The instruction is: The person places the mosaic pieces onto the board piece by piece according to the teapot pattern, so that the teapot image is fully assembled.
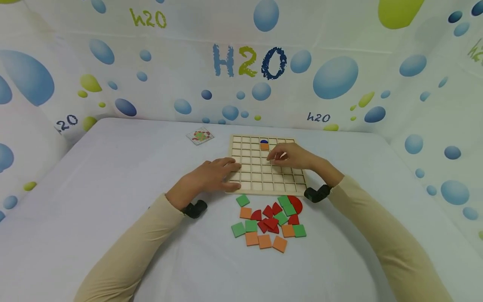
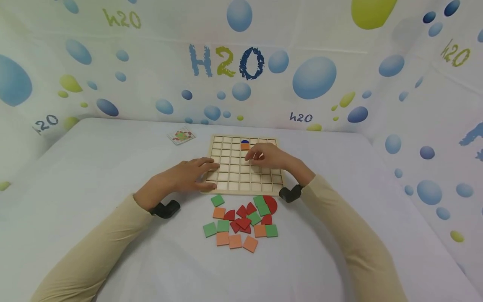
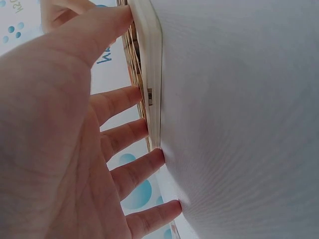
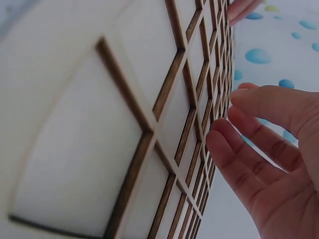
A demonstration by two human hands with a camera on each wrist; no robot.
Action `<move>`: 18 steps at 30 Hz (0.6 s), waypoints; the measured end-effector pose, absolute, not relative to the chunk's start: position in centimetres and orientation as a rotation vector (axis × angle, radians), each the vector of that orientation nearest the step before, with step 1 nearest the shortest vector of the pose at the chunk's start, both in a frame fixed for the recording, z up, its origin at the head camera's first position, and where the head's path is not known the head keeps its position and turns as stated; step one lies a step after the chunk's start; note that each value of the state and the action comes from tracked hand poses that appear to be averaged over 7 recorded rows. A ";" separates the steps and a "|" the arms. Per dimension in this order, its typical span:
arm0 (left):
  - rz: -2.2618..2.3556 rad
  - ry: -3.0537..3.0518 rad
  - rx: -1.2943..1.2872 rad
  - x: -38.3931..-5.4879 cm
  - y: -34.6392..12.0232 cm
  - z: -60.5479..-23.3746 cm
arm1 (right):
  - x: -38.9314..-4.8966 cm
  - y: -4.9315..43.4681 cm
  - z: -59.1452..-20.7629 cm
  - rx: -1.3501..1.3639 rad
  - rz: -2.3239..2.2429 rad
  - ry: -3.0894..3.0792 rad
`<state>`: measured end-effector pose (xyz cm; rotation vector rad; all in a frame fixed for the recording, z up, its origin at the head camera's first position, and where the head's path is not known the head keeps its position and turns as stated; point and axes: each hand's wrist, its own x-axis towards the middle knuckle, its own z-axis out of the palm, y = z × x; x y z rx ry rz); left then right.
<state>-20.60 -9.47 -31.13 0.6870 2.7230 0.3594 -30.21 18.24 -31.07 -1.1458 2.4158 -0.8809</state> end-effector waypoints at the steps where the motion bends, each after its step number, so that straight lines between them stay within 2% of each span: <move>1: 0.361 2.721 0.685 -20.6 -9.5 -31.1 | -30.0 18.2 -31.0 -1.143 -0.878 2.410; 18: 0.342 2.725 0.674 -20.7 -9.4 -31.1 | -26.5 17.6 -29.9 -1.268 -0.778 2.248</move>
